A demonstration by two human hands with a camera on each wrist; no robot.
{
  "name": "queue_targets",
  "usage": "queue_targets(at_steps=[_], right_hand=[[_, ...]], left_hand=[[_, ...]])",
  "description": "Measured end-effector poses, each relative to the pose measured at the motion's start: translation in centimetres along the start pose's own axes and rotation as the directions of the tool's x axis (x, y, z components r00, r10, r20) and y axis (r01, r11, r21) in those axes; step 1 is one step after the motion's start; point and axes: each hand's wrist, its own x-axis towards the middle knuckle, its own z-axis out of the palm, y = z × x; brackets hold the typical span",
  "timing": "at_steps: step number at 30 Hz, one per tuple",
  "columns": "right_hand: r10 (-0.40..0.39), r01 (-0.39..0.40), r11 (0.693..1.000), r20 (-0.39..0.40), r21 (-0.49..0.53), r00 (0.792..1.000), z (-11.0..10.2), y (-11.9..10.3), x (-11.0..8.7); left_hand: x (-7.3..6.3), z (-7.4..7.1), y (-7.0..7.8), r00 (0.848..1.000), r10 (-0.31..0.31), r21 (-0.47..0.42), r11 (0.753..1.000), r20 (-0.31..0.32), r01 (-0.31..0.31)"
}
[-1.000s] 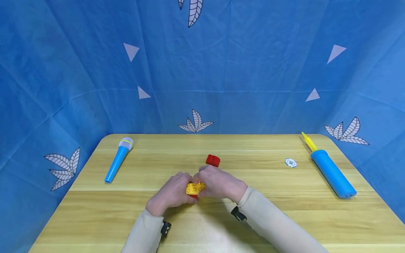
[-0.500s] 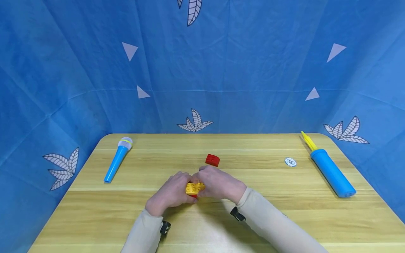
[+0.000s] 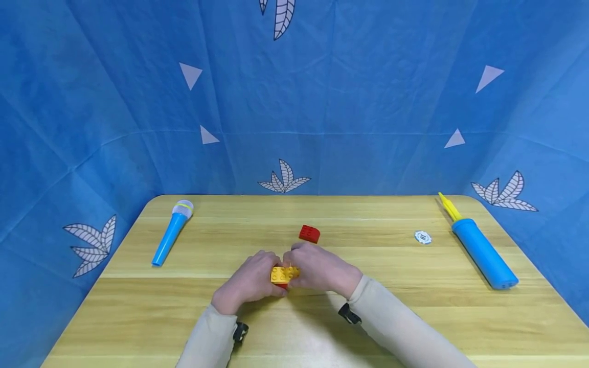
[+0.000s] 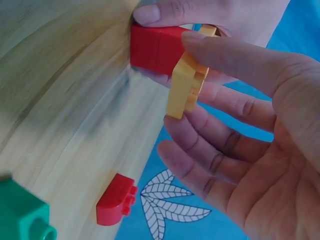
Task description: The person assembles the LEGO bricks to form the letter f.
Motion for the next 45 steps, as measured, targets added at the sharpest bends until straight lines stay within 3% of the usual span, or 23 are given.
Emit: queue_targets(at_steps=[5,9,15,23,29,39,45], right_hand=[[0.008,-0.006,0.998,-0.032,0.059,0.999,-0.2,0.5,-0.8],[0.071,-0.065,0.995,-0.084,0.071,0.994,-0.5,1.4,-2.4],[0.199,-0.193,0.98,-0.135,0.055,0.971,-0.4,3.0,-5.5],[0.349,-0.347,0.937,-0.108,0.031,0.931,0.4,4.1,-7.9],[0.401,-0.396,0.915,-0.083,0.071,0.912,0.9,4.2,-8.7],[0.496,-0.49,0.868,-0.101,0.081,0.862,1.5,3.6,-8.7],[0.504,-0.499,0.864,-0.128,0.073,0.854,1.7,3.5,-8.6]], left_hand=[[-0.1,0.0,0.1,1.0,-0.01,-0.004,1.0,-0.002,0.01],[-0.1,0.1,0.1,1.0,-0.013,0.006,1.0,-0.008,0.013],[-0.1,0.2,0.2,1.0,-0.023,0.018,1.0,-0.008,0.023],[-0.1,0.0,0.2,1.0,-0.023,0.017,1.0,-0.008,0.023],[-0.2,0.1,0.2,1.0,-0.031,0.008,1.0,0.0,0.031],[-0.1,0.1,0.3,1.0,-0.027,0.019,0.999,-0.006,0.027],[-0.1,0.2,0.2,1.0,-0.017,0.022,1.0,-0.01,0.017]])
